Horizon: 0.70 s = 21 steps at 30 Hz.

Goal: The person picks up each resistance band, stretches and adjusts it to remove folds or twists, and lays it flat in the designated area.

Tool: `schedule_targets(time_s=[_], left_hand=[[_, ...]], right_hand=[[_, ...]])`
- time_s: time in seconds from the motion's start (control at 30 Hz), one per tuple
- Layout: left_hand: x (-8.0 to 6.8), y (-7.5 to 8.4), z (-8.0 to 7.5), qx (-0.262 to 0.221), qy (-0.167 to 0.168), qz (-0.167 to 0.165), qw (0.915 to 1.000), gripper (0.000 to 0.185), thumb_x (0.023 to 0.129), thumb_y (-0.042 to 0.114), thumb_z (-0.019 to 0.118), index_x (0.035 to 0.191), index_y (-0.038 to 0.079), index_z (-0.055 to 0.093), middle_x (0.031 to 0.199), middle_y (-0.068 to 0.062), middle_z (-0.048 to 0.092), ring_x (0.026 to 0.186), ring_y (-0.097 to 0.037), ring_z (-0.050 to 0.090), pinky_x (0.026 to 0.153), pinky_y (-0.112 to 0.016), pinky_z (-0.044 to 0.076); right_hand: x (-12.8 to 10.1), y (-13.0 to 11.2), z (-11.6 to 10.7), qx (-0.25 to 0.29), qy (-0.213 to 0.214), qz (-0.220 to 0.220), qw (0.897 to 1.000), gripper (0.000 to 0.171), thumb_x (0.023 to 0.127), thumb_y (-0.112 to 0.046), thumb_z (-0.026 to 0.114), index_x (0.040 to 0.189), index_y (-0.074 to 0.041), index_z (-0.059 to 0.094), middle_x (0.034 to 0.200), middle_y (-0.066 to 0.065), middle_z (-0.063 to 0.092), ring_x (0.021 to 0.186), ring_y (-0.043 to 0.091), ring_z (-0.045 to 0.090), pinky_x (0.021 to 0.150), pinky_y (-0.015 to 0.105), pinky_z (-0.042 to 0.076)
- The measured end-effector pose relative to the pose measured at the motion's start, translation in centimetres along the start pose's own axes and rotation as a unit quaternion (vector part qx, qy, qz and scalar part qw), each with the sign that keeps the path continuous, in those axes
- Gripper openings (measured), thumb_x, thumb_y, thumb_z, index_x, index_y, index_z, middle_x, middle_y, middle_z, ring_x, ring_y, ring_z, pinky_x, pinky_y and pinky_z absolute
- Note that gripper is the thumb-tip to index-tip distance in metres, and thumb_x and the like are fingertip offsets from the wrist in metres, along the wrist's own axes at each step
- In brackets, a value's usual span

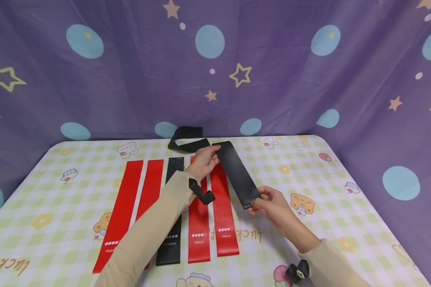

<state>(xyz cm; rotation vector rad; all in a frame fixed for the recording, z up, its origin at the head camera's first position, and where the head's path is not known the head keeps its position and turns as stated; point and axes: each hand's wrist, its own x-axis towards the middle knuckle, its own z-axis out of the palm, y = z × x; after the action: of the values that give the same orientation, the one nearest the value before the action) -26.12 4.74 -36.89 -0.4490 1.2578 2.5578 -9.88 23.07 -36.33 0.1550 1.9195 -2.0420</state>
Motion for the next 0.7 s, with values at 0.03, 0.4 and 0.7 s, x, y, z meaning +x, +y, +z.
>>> schedule_targets(time_s=[0.03,0.4,0.7], left_hand=[[0.1,0.1,0.0,-0.003,0.002,0.003,1.0,0.012,0.086,-0.01,0.056,0.097,-0.006,0.059,0.081,-0.009,0.066,0.076,-0.014,0.063,0.095,-0.039,0.05],[0.5,0.7,-0.6,-0.008,0.004,0.017,0.9998,0.013,0.085,-0.01,0.058,0.087,0.003,0.054,0.07,-0.002,0.06,0.067,-0.01,0.059,0.069,-0.026,0.051],[2.2,0.8,-2.0,-0.012,0.012,0.046,0.9988,0.019,0.079,-0.009,0.066,0.094,-0.002,0.057,0.072,-0.004,0.063,0.067,-0.011,0.059,0.064,-0.024,0.052]], right_hand=[[-0.2,0.1,0.0,-0.001,-0.004,-0.001,1.0,0.027,0.087,0.004,0.052,0.111,0.007,0.042,0.087,0.006,0.061,0.069,0.012,0.068,0.072,0.028,0.058],[-1.8,1.1,0.4,-0.003,-0.069,0.007,0.998,0.024,0.085,0.003,0.051,0.108,0.002,0.046,0.088,0.005,0.061,0.073,0.012,0.068,0.074,0.027,0.057],[-3.1,1.7,0.7,-0.031,-0.112,0.036,0.993,0.025,0.083,0.001,0.053,0.107,0.002,0.047,0.091,0.006,0.061,0.075,0.014,0.067,0.074,0.029,0.057]])
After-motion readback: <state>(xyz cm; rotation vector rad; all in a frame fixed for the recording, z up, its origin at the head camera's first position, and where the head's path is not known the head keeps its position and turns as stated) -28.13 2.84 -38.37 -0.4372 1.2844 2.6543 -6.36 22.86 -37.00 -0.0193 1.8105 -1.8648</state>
